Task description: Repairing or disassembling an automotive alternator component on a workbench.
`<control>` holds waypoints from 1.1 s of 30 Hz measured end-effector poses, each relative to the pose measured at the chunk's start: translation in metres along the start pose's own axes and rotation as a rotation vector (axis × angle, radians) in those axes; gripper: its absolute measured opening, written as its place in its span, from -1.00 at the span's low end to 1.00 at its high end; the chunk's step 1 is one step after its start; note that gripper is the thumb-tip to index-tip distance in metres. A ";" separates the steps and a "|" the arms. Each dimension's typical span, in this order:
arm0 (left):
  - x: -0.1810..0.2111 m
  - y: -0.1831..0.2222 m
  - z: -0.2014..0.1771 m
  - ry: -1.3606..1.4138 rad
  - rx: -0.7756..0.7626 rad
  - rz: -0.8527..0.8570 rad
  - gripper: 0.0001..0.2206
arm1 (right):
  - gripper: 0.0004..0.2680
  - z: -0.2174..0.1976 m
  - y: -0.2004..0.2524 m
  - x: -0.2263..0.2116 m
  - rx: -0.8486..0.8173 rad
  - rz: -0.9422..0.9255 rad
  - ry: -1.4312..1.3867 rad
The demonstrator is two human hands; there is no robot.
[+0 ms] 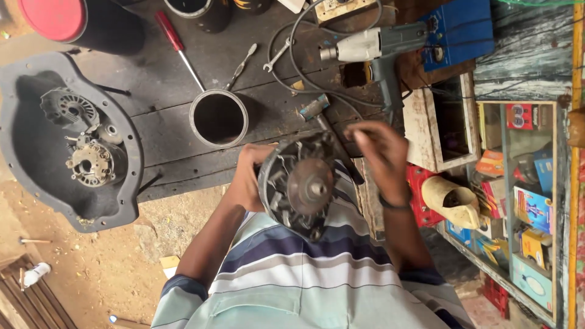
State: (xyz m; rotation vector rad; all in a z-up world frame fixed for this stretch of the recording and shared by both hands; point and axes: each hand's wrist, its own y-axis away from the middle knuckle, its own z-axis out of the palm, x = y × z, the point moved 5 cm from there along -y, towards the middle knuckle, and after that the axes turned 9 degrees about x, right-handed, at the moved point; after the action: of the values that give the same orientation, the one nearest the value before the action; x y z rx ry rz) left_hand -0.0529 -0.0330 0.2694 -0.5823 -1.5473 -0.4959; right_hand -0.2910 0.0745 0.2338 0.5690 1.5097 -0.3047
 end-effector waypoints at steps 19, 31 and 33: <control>0.030 -0.008 0.013 0.180 -0.539 -0.087 -0.45 | -0.35 0.058 0.063 -0.123 -0.416 -0.921 0.337; -0.021 0.033 0.023 0.474 -0.515 -0.217 -0.42 | -0.32 0.064 0.069 -0.093 -0.501 -0.755 0.231; -0.023 0.036 0.021 0.514 -0.485 -0.302 -0.41 | -0.32 0.066 0.066 -0.089 -0.471 -0.630 0.256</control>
State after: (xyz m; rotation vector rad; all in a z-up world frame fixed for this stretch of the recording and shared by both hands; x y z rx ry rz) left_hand -0.0458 0.0072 0.2441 -0.5307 -1.0204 -1.1745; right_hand -0.2055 0.0809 0.3296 -0.2658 1.9106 -0.3481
